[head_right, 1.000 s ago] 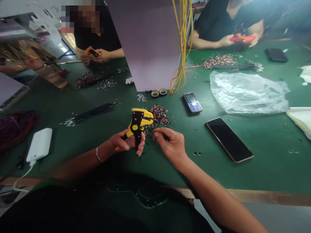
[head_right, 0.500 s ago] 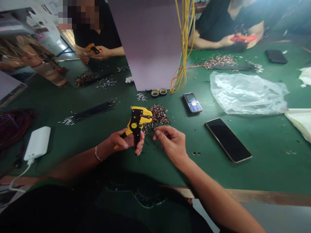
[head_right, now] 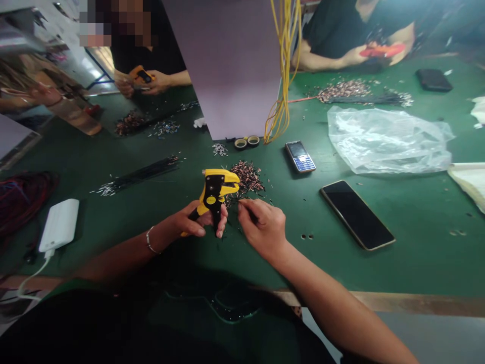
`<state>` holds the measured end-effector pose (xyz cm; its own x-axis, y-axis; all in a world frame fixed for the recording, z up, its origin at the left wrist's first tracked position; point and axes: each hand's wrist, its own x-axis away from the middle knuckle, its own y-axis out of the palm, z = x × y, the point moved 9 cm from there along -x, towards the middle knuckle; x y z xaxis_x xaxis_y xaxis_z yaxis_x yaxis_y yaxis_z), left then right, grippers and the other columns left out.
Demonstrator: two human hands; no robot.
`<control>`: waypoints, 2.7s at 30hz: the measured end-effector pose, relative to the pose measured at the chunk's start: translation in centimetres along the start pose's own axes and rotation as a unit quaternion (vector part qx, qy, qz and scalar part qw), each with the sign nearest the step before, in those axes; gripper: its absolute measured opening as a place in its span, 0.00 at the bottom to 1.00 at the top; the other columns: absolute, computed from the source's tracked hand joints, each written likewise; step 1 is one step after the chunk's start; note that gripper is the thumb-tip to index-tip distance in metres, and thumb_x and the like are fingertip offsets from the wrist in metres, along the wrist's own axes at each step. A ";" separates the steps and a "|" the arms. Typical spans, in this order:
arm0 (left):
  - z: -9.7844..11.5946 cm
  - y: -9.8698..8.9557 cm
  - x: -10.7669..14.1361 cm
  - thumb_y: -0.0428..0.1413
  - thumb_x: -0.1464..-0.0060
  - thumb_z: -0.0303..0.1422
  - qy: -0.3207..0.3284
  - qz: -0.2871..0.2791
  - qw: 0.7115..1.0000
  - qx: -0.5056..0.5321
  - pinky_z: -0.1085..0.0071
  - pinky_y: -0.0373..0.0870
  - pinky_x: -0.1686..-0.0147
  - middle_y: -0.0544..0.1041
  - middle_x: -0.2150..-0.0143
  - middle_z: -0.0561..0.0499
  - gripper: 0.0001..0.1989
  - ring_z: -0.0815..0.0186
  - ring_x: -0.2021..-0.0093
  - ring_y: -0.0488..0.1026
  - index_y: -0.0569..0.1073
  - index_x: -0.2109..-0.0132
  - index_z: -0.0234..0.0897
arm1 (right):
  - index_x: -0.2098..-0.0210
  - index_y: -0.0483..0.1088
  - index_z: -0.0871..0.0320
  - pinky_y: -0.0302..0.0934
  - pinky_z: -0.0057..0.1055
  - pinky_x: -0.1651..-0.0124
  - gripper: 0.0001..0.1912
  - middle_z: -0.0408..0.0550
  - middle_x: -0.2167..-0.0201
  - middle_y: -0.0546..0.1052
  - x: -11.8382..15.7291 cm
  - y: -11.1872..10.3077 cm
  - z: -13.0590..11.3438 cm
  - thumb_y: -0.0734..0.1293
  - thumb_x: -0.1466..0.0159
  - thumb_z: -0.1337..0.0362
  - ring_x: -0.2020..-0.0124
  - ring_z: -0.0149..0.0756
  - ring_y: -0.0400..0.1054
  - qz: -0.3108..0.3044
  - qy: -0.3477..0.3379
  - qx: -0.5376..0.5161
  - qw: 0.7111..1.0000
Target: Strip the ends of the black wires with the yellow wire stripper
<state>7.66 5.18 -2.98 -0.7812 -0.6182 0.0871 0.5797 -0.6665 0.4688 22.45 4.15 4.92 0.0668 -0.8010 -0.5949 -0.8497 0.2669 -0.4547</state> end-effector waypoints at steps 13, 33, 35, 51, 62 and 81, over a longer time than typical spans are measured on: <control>0.4 0.6 0.0 0.67 0.58 0.31 -0.001 0.015 0.999 -0.040 0.62 0.73 0.59 0.76 0.62 0.46 0.21 0.62 0.64 0.76 0.74 0.55 0.34 | 0.63 0.75 0.62 0.60 0.29 0.76 0.08 0.47 0.79 0.75 1.1 0.5 -3.8 0.63 0.33 0.71 0.81 0.31 0.66 -0.007 -0.191 0.055 0.980; 0.4 1.0 0.0 0.66 0.54 0.35 0.021 -0.024 0.993 -0.112 0.61 0.71 0.57 0.75 0.61 0.44 0.20 0.60 0.62 0.73 0.74 0.53 0.34 | 0.62 0.74 0.63 0.60 0.30 0.78 0.07 0.46 0.79 0.74 1.2 1.0 -4.4 0.63 0.33 0.73 0.81 0.31 0.64 -0.020 -0.202 0.029 0.979; 0.4 1.1 0.0 0.66 0.53 0.34 0.018 -0.027 0.993 -0.113 0.61 0.70 0.57 0.74 0.61 0.45 0.20 0.60 0.61 0.73 0.73 0.52 0.35 | 0.63 0.74 0.62 0.60 0.30 0.78 0.07 0.46 0.80 0.74 1.2 1.0 -4.4 0.63 0.33 0.73 0.81 0.31 0.65 -0.019 -0.201 0.028 0.979; 1.7 1.2 0.0 0.62 0.48 0.36 0.050 0.019 0.975 -0.217 0.64 0.72 0.61 0.75 0.65 0.47 0.12 0.63 0.66 0.74 0.73 0.59 0.34 | 0.65 0.74 0.62 0.64 0.29 0.75 0.08 0.47 0.79 0.76 1.1 1.2 -4.1 0.64 0.33 0.73 0.80 0.32 0.68 -0.021 -0.178 0.016 0.984; 1.4 0.8 0.5 0.60 0.45 0.33 0.062 0.063 0.953 -0.291 0.69 0.73 0.65 0.75 0.69 0.49 0.09 0.67 0.69 0.73 0.71 0.59 0.33 | 0.68 0.75 0.61 0.64 0.29 0.75 0.10 0.47 0.79 0.76 1.1 1.3 -3.6 0.63 0.34 0.73 0.79 0.32 0.69 -0.026 -0.158 0.010 0.987; 0.9 -0.5 1.2 0.62 0.46 0.34 0.028 0.175 0.938 -0.297 0.79 0.65 0.82 0.70 0.82 0.58 0.10 0.74 0.84 0.66 0.69 0.65 0.33 | 0.65 0.77 0.59 0.70 0.27 0.71 0.09 0.47 0.74 0.81 0.7 1.4 -2.3 0.64 0.36 0.72 0.76 0.33 0.75 -0.043 -0.077 -0.017 0.996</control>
<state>6.19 5.15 -2.30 -0.5149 -0.8524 0.0911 0.8385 -0.5229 -0.1536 20.12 2.70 5.44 0.2173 -0.7275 -0.6508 -0.8544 0.1807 -0.4872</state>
